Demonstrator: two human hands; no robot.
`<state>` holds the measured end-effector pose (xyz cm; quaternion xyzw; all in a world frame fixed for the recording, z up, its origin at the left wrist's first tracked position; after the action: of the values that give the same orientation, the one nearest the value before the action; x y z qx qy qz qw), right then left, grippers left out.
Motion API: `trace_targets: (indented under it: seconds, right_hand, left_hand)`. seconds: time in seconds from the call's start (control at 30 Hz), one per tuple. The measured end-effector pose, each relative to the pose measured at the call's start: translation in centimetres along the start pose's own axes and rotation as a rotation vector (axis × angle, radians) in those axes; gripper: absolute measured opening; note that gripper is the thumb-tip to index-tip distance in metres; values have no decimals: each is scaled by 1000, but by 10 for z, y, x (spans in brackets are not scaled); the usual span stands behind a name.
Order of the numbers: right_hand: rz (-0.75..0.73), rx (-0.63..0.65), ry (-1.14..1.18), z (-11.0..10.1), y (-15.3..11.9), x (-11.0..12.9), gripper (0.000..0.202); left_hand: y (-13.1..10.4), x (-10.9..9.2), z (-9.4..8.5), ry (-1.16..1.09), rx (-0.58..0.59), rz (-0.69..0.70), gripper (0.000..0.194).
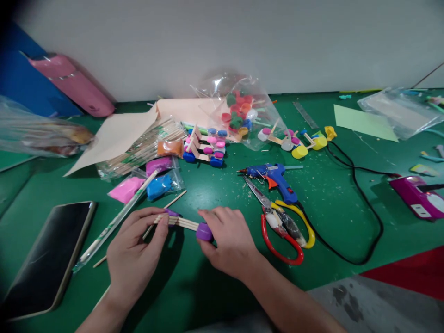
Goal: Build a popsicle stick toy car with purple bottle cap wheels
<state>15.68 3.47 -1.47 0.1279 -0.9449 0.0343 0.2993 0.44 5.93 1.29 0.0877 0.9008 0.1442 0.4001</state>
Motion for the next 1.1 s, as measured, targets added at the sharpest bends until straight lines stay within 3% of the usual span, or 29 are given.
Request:
trace_targets:
  seconds: [0.7, 1.1]
  right_hand:
    - [-23, -12, -2, 0, -2, 0, 40]
    - [-32, -4, 7, 0, -3, 1, 40]
  left_hand:
    - [-3, 0, 2, 16, -53, 48, 7]
    - [-4, 2, 5, 33, -24, 76, 8]
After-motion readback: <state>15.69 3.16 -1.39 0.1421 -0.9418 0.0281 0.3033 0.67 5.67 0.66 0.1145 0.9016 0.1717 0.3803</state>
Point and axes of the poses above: each hand's wrist, its own y-axis towards the middle knuckle, its own z-axis out of the palm, x = y × z, the point moved 7 cm from there along y, towards the middle knuckle, and after that the axes turned 1 degree about x, right-handed, at the moved point
